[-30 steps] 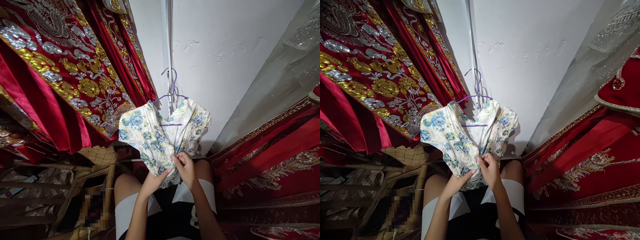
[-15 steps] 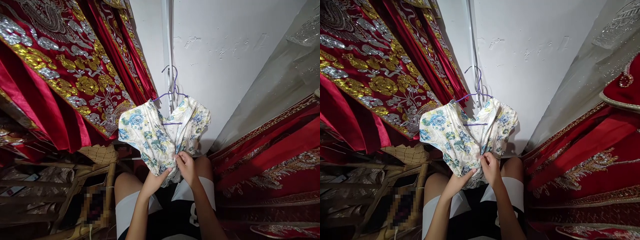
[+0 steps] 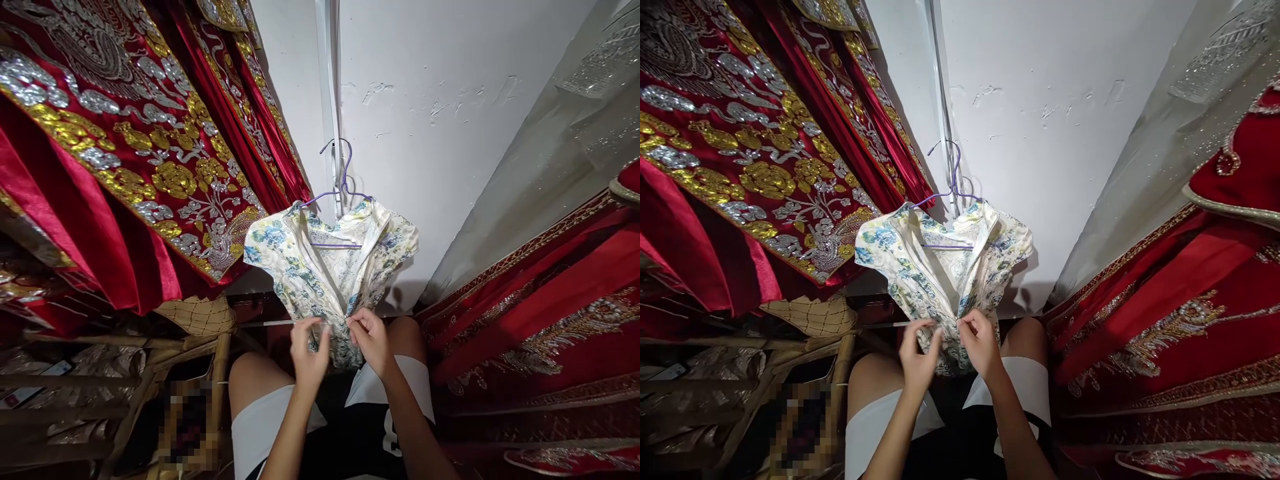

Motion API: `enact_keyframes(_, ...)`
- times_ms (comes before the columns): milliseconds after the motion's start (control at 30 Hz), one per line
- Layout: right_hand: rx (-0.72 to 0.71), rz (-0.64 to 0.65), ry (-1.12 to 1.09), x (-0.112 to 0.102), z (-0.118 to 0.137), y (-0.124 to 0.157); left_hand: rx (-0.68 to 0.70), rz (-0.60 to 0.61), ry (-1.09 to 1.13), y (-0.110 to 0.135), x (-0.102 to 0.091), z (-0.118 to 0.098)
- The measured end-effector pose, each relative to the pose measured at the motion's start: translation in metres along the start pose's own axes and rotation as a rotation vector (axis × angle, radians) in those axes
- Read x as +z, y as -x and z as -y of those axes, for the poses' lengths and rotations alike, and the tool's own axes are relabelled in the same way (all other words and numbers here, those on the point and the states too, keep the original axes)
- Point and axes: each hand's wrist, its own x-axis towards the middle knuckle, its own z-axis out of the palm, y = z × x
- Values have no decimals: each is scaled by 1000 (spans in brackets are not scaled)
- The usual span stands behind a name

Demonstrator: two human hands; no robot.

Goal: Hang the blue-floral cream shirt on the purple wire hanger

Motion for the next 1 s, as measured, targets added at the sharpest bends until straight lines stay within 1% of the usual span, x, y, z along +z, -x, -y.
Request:
enact_keyframes(33,22,9,-11,2,-2,-1,38,124,10,2,7,-2)
enact_keyframes(67,43,16,-14,3,-3,-2,64,213,20,2,14,-5)
enact_keyframes(100,61,22,-10,3,-3,-3,86,260,26,1,20,-7)
enact_keyframes(167,82,23,1,1,-2,-6,124,296,28,-6,31,-10)
enact_keyframes(267,111,33,-20,-5,6,-10,161,359,20,-19,39,-12)
enact_keyframes(367,140,55,-21,-9,19,-14,147,375,37,-26,42,-13)
enact_keyframes(467,145,52,6,-10,28,-14,130,381,73,-29,44,-17)
enact_keyframes(567,158,41,7,-12,32,-15,135,388,88,-30,45,-21)
enact_keyframes(633,145,12,-18,-14,39,-23,155,397,57,-31,47,-22)
enact_keyframes(700,104,-33,-38,-15,56,-42,180,420,5,-30,49,-20)
enact_keyframes(767,46,-54,-55,-13,84,-68,196,458,-48,-29,51,-16)
enact_keyframes(800,12,-56,-93,-12,101,-82,201,479,-76,-28,51,-13)
enact_keyframes(867,-63,-3,-167,-8,134,-107,225,531,-137,-29,49,-7)
enact_keyframes(933,-151,33,-208,-2,159,-122,260,600,-196,-36,44,-4)
enact_keyframes(1000,-216,49,-205,3,172,-124,280,704,-228,-50,35,-6)
